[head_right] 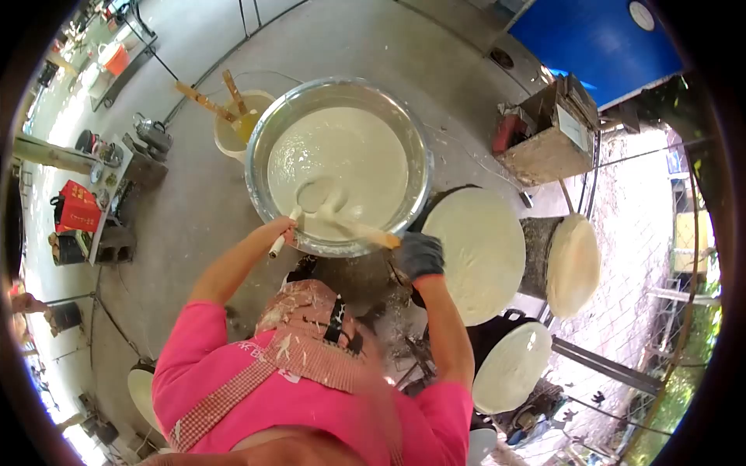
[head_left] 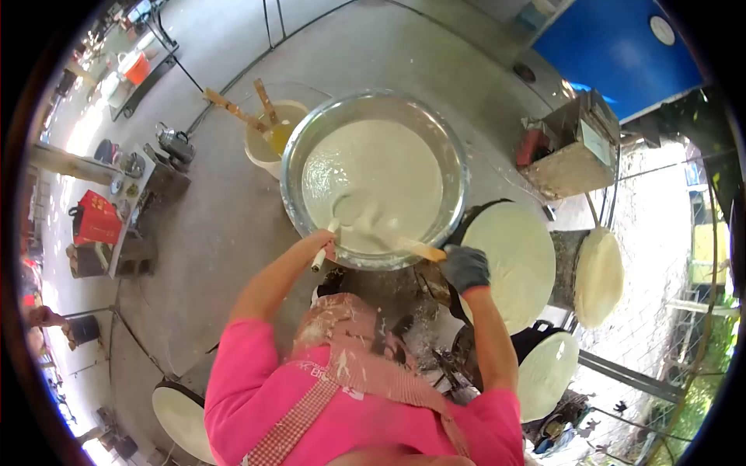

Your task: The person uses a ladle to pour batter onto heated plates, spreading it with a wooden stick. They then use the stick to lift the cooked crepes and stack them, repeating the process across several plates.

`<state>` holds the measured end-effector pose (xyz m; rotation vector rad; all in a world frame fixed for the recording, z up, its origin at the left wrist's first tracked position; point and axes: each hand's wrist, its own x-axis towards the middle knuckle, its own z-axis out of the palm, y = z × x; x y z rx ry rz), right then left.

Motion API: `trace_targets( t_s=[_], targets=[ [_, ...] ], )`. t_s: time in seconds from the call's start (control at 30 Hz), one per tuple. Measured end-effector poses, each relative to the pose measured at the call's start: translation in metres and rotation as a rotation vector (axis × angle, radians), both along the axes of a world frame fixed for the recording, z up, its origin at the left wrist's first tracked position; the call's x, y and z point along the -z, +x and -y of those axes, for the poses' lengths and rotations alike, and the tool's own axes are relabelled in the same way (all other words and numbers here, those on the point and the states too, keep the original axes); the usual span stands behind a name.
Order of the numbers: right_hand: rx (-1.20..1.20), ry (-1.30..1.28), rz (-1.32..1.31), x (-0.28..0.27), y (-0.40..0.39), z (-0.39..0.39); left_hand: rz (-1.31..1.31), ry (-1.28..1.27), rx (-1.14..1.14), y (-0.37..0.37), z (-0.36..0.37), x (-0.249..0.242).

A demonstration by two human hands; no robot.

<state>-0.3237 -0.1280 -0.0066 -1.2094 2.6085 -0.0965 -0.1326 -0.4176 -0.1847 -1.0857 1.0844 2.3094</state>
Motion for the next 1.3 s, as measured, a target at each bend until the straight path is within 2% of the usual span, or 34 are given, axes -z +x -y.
trace_targets(
  t_s=[0.03,0.07,0.1,0.13,0.17,0.2,0.23,0.27,0.3,0.33,0.4,0.43,0.47,0.5,0.53,0.57,0.6,0.63,0.7,0.8,0.83,0.9,0.93,0.97,1.03,1.1,1.13,1.17,1.2,1.23,1.27,1.3],
  targets=[
    [0.108,0.112,0.06,-0.035,0.01,0.011,0.058,-0.082,0.048,-0.002,0.01,0.016],
    [0.158,0.121,0.009,-0.003,0.008,-0.011,0.117,-0.167,0.107,0.001,0.01,0.026],
    [0.245,0.245,0.05,0.022,0.017,-0.021,0.135,-0.152,0.135,0.002,0.01,0.03],
    [0.156,0.427,-0.016,0.062,0.033,-0.037,0.139,-0.145,0.162,-0.002,0.008,0.032],
    [0.274,0.193,0.036,0.087,0.055,-0.048,0.142,-0.141,0.183,-0.005,0.005,0.031],
    [0.304,-0.011,0.09,0.096,0.073,-0.058,0.34,0.738,-0.172,-0.005,0.011,0.025],
    [0.315,-0.214,0.146,0.105,0.092,-0.068,0.248,0.682,-0.15,-0.006,0.011,0.008],
    [0.402,-0.023,0.094,0.097,0.113,-0.071,0.164,0.625,-0.128,-0.004,0.004,-0.021],
    [0.445,0.053,0.044,0.079,0.124,-0.07,0.075,0.562,-0.103,-0.004,-0.004,-0.059],
    [0.486,0.132,-0.003,0.061,0.135,-0.069,0.277,0.864,-0.314,-0.012,-0.008,-0.131],
    [0.47,0.067,-0.1,0.027,0.14,-0.076,0.041,0.694,-0.171,-0.011,-0.007,-0.201],
    [0.476,-0.084,-0.145,0.013,0.137,-0.081,-0.04,0.634,-0.169,-0.01,-0.009,-0.233],
    [0.469,-0.241,-0.191,-0.005,0.124,-0.078,-0.127,0.431,-0.153,-0.007,-0.017,-0.282],
    [0.464,-0.413,-0.231,-0.027,0.114,-0.069,-0.158,0.357,-0.15,-0.003,-0.022,-0.33],
    [0.449,-0.61,-0.216,-0.063,0.107,-0.057,-0.216,0.26,-0.168,0.0,-0.026,-0.367],
    [0.448,-0.749,-0.266,-0.1,0.105,-0.047,-0.297,0.166,-0.127,0.005,-0.028,-0.399],
    [0.405,-0.771,-0.354,-0.119,0.093,-0.046,-0.385,0.072,-0.083,0.008,-0.029,-0.43],
    [0.366,-0.79,-0.444,-0.137,0.08,-0.047,-0.471,-0.022,-0.039,0.011,-0.028,-0.458],
    [0.331,-0.993,-0.514,-0.172,0.064,-0.041,-0.578,-0.215,-0.001,0.018,-0.022,-0.504],
    [0.368,-1.138,-0.461,-0.205,0.068,-0.031,-0.724,-0.558,0.023,0.026,-0.007,-0.549],
    [0.382,-1.194,-0.4,-0.21,0.079,-0.026,-0.752,-0.599,0.016,0.025,-0.002,-0.55],
    [0.315,-1.587,0.235,-0.152,0.072,-0.013,-0.789,-0.652,0.002,0.02,0.014,-0.521],
    [0.345,-1.366,0.135,-0.122,0.077,-0.011,-0.718,-0.584,0.025,0.022,0.02,-0.495],
    [0.304,-1.368,0.326,-0.1,0.093,-0.008,-0.636,-0.513,0.05,0.023,0.026,-0.464],
    [0.469,-1.063,0.479,-0.056,0.128,-0.004,-0.375,-0.109,0.158,0.021,0.041,-0.396],
    [0.293,-0.727,-0.226,0.072,0.129,-0.04,-0.063,0.292,-0.044,0.015,0.038,-0.368],
    [0.51,-0.48,0.0,0.046,0.155,-0.054,0.093,0.473,-0.152,0.011,0.031,-0.359],
    [0.507,-0.845,0.086,0.074,0.166,-0.084,0.051,0.446,-0.043,0.009,0.026,-0.357],
    [0.683,-1.187,0.346,0.048,0.179,-0.091,-0.01,0.419,0.084,0.009,0.022,-0.364],
    [0.561,-1.062,0.021,0.0,0.197,-0.103,-0.06,0.404,0.218,0.01,0.007,-0.372],
    [0.485,-0.93,-0.331,-0.048,0.214,-0.115,-0.345,0.048,0.412,0.015,-0.023,-0.386],
    [0.75,-1.188,0.253,-0.079,0.234,-0.122,-0.373,-0.042,0.421,0.016,-0.052,-0.389]
  ],
)
